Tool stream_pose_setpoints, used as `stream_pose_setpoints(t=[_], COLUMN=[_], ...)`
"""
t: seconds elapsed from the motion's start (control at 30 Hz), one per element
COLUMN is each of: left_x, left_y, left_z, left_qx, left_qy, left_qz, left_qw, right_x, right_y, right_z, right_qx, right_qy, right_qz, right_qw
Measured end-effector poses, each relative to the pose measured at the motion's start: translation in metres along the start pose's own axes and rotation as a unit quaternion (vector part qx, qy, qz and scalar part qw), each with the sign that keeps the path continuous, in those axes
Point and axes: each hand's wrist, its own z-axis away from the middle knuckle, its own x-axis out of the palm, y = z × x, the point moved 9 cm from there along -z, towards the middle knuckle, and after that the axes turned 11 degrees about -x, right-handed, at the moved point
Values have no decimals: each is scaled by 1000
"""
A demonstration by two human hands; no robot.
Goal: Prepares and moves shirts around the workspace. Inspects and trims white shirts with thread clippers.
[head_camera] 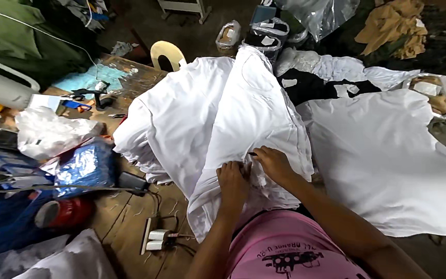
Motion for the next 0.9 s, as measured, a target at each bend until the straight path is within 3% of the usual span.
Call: stream_pose_setpoints(t=[0.07, 0.17, 0.37, 0.6, 0.77, 0.9], left_x=[9, 6, -17, -20, -15, -16], left_y=[0, 2, -5, -10, 2, 16], left_z=[-4, -4, 1, 3, 4, 12], left_qx=[-7, -18, -1, -36, -8, 28], left_qy=[-13, -63, -12, -9, -22, -42], left_qz=[-25, 43, 147, 168, 199, 144], left_qw=[1000, 997, 989, 985, 980, 988], right_x=[0, 0, 8, 0, 0, -10], right_y=[4, 4, -8, -6, -14, 3], right_z=[2, 7, 9, 5, 4, 4], right_qx=[5, -9, -31, 3, -9, 46], right_qy=[-12, -45, -28, -86, -26, 17], right_qz=[0, 1, -19, -38, -40, -45], right_qw=[1000, 999, 999, 996, 999, 998])
